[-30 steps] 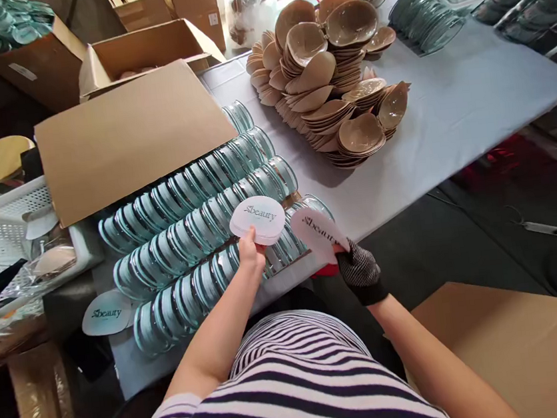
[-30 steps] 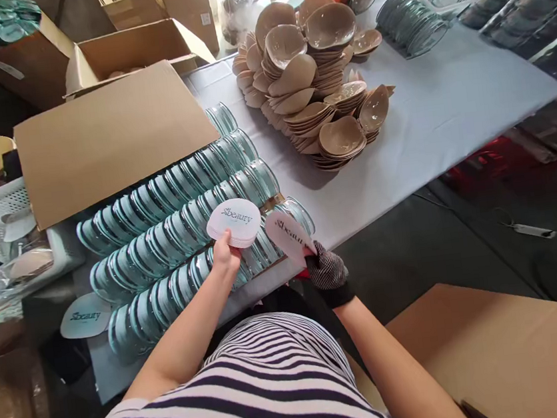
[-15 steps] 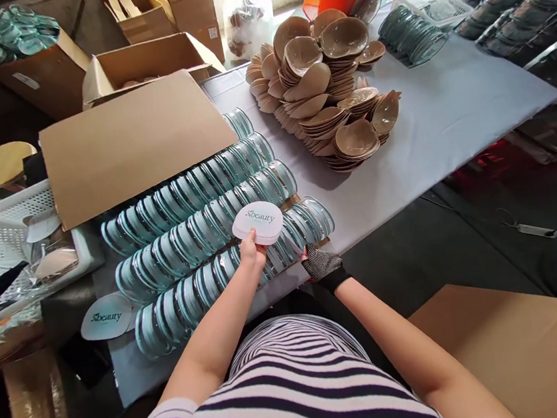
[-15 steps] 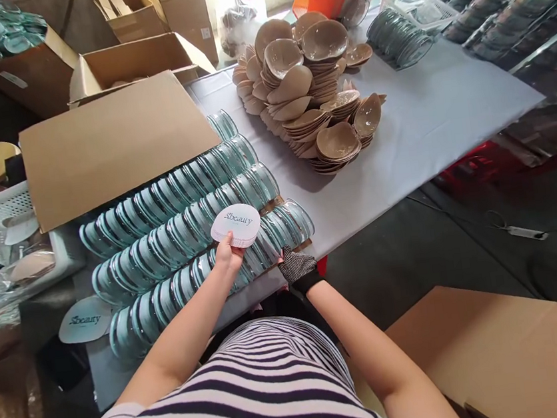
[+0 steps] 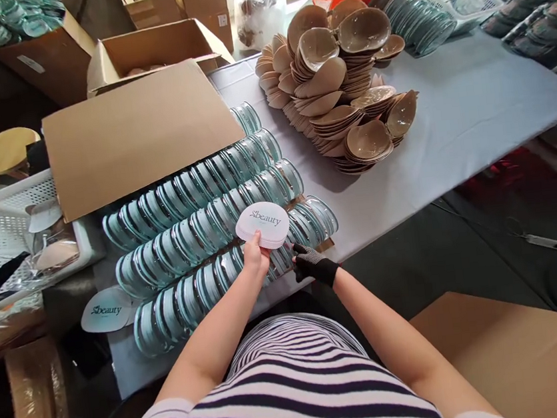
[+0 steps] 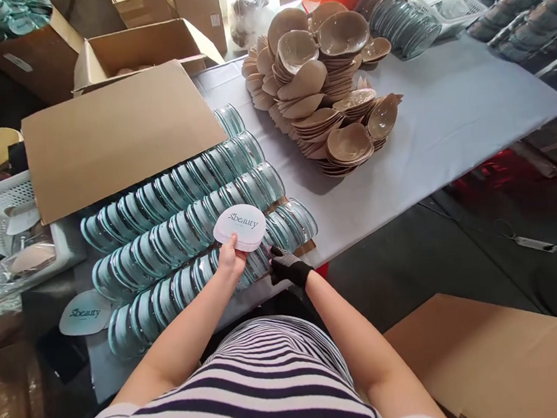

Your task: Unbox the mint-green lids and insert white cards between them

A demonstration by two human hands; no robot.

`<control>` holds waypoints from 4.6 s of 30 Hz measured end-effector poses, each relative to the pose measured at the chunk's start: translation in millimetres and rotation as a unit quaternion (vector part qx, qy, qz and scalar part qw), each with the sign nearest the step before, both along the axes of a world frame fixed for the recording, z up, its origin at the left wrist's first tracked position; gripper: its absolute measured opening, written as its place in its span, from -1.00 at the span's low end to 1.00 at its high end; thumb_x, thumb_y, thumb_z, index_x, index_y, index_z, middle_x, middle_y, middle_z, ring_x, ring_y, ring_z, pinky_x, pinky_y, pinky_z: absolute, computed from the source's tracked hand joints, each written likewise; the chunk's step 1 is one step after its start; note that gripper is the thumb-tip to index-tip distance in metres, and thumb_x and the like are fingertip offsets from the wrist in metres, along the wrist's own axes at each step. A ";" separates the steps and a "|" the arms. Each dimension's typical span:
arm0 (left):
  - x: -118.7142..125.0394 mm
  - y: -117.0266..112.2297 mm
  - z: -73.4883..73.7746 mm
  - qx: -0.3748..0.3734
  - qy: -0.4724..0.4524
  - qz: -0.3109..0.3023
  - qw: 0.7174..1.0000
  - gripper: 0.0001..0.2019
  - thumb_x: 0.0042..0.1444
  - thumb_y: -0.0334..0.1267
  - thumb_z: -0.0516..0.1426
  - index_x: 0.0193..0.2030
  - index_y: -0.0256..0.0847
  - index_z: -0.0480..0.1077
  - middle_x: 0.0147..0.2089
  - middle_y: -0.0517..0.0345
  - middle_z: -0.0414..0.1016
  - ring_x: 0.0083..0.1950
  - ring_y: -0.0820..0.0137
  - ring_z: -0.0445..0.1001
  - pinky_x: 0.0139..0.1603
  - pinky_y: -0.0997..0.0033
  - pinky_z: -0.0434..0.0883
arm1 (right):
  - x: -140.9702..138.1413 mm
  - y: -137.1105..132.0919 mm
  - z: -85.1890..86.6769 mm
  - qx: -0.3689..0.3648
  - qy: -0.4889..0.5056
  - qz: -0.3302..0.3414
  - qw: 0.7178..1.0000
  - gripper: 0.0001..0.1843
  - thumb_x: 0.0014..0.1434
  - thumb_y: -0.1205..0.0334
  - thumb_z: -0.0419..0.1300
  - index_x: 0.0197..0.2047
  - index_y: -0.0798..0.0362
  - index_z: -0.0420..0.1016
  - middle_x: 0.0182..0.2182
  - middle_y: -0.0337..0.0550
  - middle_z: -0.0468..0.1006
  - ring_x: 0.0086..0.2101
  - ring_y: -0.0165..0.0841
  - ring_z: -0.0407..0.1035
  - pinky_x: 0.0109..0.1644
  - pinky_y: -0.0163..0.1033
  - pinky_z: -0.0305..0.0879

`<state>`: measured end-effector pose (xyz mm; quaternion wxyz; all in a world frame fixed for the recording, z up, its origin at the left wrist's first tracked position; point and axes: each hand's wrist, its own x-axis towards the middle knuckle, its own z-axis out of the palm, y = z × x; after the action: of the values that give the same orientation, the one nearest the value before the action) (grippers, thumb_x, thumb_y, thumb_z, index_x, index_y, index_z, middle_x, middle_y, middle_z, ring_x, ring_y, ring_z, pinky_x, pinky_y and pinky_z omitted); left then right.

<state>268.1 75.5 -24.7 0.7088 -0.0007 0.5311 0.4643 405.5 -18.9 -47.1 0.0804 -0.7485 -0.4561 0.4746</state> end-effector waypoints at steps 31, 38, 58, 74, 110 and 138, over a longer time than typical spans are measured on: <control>-57.4 8.7 -0.8 0.023 -0.024 -0.002 0.999 -0.62 0.22 -0.49 0.12 0.17 -0.24 0.40 0.08 0.00 0.52 -0.07 0.37 0.56 0.14 0.17 0.46 | -7.3 -114.6 18.7 0.183 -0.236 0.069 0.952 -0.55 0.32 0.03 -0.02 0.04 0.06 0.56 -0.12 -0.12 0.48 -0.18 -0.45 0.42 -0.15 -0.47 0.30; -54.9 6.3 -5.1 0.046 -0.014 -0.016 0.999 -0.64 0.20 -0.49 0.15 0.14 -0.30 0.41 0.03 -0.07 0.54 -0.04 0.34 0.56 0.12 0.22 0.47 | -63.2 -25.6 20.4 -0.025 -0.270 0.088 0.959 -0.55 0.43 0.03 -0.07 0.25 0.03 0.34 -0.06 -0.01 0.44 -0.06 -0.34 0.39 -0.07 -0.42 0.23; -51.5 -2.9 -4.6 0.089 0.003 -0.025 0.996 -0.73 0.22 -0.48 0.14 0.05 -0.33 0.44 0.01 -0.06 0.55 -0.06 0.37 0.55 0.15 0.26 0.43 | -58.7 12.0 15.6 -0.027 0.001 0.060 0.998 -0.61 0.38 0.08 -0.08 0.01 0.22 0.36 -0.37 -0.08 0.41 -0.44 -0.55 0.30 -0.34 -0.52 0.27; -51.9 -31.7 5.7 0.096 0.047 0.013 0.994 -0.73 0.08 -0.42 0.25 -0.04 -0.30 0.48 -0.07 -0.04 0.58 -0.16 0.36 0.56 -0.05 0.35 0.50 | -54.9 52.1 38.3 0.410 -0.195 0.122 0.883 -0.32 0.28 -0.04 0.02 0.30 0.28 0.32 0.31 0.08 -0.02 0.31 -0.18 -0.13 0.43 -0.03 -0.04; -97.4 3.4 -1.2 0.002 -0.021 -0.008 1.000 -0.61 0.23 -0.45 0.13 0.20 -0.23 0.35 0.17 -0.05 0.46 -0.18 0.42 0.55 0.07 0.16 0.50 | -112.9 -16.7 8.3 -0.002 -0.273 0.086 0.958 -0.62 0.44 0.12 -0.10 0.10 0.11 0.39 -0.12 -0.04 0.45 -0.16 -0.42 0.39 -0.27 -0.47 0.00; -104.9 -19.5 8.4 0.057 0.009 -0.027 0.998 -0.76 0.16 -0.47 0.19 -0.01 -0.34 0.44 -0.07 -0.04 0.57 -0.24 0.41 0.55 -0.21 0.44 0.53 | -98.6 43.2 40.0 0.292 -0.196 0.004 0.936 -0.36 0.28 0.07 -0.03 0.30 0.29 0.27 0.18 0.13 0.22 0.20 -0.28 0.13 0.35 -0.18 0.12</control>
<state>163.2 55.9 -16.3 0.7151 0.0581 0.5103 0.4741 306.9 24.2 -7.1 0.2021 -0.7684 -0.5844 0.1647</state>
